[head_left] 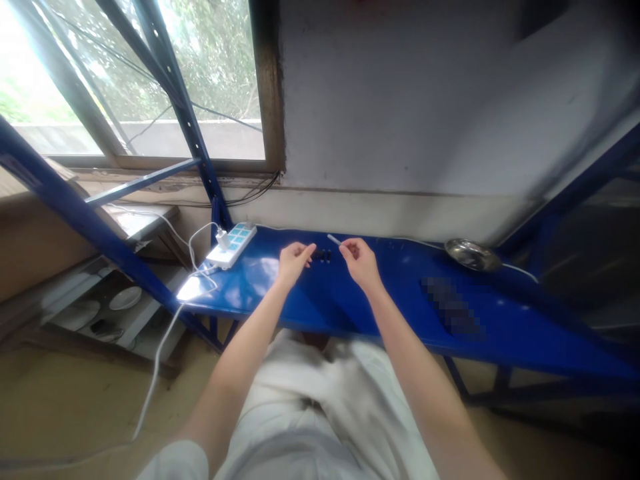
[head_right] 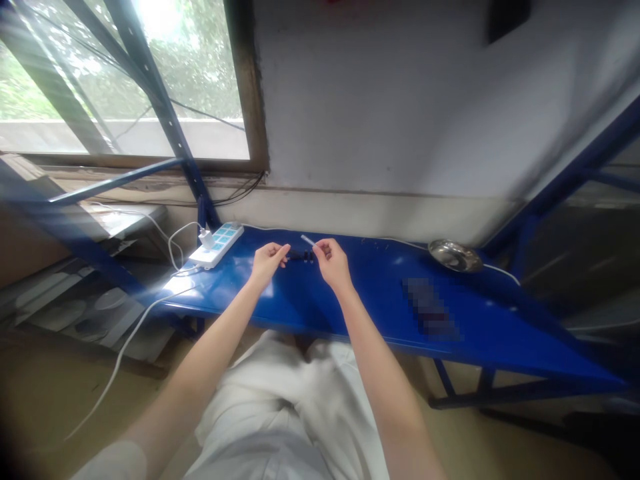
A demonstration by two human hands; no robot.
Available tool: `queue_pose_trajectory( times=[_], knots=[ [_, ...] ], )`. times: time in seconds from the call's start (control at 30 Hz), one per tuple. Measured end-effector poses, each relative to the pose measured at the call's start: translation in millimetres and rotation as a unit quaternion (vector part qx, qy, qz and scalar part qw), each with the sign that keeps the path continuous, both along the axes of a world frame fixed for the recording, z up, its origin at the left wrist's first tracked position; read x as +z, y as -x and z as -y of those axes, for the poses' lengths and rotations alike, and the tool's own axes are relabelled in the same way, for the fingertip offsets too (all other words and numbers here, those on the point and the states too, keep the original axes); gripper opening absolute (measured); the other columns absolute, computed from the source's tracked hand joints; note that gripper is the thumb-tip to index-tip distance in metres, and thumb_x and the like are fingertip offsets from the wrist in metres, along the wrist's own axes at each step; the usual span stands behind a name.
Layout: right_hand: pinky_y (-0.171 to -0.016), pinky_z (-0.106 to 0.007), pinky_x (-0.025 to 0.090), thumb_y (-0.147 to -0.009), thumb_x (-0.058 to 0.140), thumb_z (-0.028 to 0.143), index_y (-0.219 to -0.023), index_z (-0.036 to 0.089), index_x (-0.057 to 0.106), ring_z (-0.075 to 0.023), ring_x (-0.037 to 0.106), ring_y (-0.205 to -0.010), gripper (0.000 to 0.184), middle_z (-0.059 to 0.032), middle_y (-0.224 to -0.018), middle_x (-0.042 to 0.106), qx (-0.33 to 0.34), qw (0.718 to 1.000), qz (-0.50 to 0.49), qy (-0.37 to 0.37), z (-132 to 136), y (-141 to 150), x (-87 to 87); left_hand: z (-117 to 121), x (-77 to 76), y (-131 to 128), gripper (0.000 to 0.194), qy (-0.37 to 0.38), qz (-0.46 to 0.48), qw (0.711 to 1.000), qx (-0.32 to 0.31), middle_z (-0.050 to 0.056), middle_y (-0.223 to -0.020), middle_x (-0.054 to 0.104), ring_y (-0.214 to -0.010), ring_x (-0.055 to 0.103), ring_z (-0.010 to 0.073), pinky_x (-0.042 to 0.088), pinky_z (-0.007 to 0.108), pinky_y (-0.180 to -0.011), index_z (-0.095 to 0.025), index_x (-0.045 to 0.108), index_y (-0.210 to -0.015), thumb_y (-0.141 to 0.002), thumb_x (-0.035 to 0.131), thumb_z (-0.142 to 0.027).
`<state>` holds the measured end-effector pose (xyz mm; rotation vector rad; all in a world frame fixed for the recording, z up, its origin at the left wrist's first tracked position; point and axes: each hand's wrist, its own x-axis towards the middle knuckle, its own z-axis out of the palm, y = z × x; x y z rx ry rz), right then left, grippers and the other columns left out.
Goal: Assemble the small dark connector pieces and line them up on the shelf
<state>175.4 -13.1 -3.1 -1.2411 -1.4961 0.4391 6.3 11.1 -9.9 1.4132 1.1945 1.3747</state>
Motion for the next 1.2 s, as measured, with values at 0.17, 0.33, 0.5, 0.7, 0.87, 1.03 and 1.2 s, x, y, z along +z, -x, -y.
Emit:
queue_pose_trajectory(
  times=[0.17,0.33,0.5,0.7,0.87,1.03,1.2],
  knots=[
    [-0.067,-0.028,0.043,-0.074,0.055,0.047,-0.076,0.018,0.056,-0.0145,0.055,-0.07,0.029,-0.0041,-0.078,0.061,0.064,0.997,-0.032,0.043,-4,16,-0.7,4,3.6,-11,0.032,-0.014,0.011,0.999,-0.037,-0.001,-0.055,0.057,-0.043,0.049,0.006,0.039,0.018,-0.046,-0.013,0.057,-0.066,-0.068,0.064,-0.045],
    [-0.066,-0.028,0.043,-0.071,0.057,0.05,-0.076,0.017,0.057,-0.0131,0.054,-0.068,0.033,-0.0028,-0.075,0.061,0.094,0.989,-0.072,0.083,-8,20,-4.7,1,3.5,-13,0.03,-0.022,0.011,0.999,-0.047,-0.001,-0.054,0.057,-0.042,0.048,0.0054,0.038,0.018,-0.046,-0.013,0.056,-0.066,-0.07,0.063,-0.043],
    [-0.061,-0.026,0.042,-0.068,0.06,0.05,-0.077,0.017,0.06,-0.0109,0.051,-0.062,0.035,-0.0017,-0.072,0.06,0.111,0.984,-0.082,0.115,-7,18,-4.6,-4,-0.8,-14,0.03,-0.036,-0.007,0.998,-0.052,-0.002,-0.053,0.055,-0.041,0.045,0.0047,0.036,0.018,-0.044,-0.014,0.058,-0.068,-0.072,0.06,-0.044],
    [-0.052,-0.024,0.04,-0.066,0.063,0.048,-0.074,0.016,0.059,-0.0085,0.046,-0.051,0.034,0.0013,-0.062,0.056,0.146,0.972,-0.099,0.155,-5,15,3.3,-7,-4.5,-13,0.029,-0.052,-0.045,0.996,-0.064,-0.003,-0.055,0.053,-0.04,0.044,0.0053,0.036,0.019,-0.042,-0.014,0.061,-0.074,-0.075,0.056,-0.043],
    [-0.055,-0.025,0.041,-0.069,0.062,0.042,-0.076,0.014,0.06,-0.0092,0.048,-0.052,0.028,-0.0003,-0.063,0.058,0.162,0.971,-0.028,0.176,-7,14,7.1,-6,-7.4,-12,0.027,-0.058,-0.082,0.992,-0.072,-0.003,-0.056,0.054,-0.04,0.044,0.0048,0.036,0.018,-0.043,-0.014,0.06,-0.074,-0.078,0.053,-0.04],
    [-0.06,-0.027,0.042,-0.07,0.06,0.04,-0.072,0.015,0.061,-0.0122,0.054,-0.058,0.025,-0.0025,-0.067,0.062,0.174,0.969,0.062,0.164,-15,8,0.3,-8,-17.2,-13,0.028,-0.059,-0.076,0.989,-0.11,-0.003,-0.058,0.052,-0.04,0.044,0.004,0.036,0.017,-0.043,-0.015,0.058,-0.081,-0.08,0.05,-0.041],
    [-0.066,-0.03,0.045,-0.069,0.06,0.041,-0.079,0.014,0.063,-0.0156,0.058,-0.067,0.028,-0.0053,-0.074,0.064,0.077,0.987,0.079,0.116,-40,-21,-22.1,-10,-47.9,-17,0.026,-0.032,-0.017,0.997,-0.074,-0.005,-0.061,0.049,-0.04,0.043,0.0039,0.036,0.017,-0.042,-0.017,0.055,-0.09,-0.083,0.045,-0.04]
  ],
)
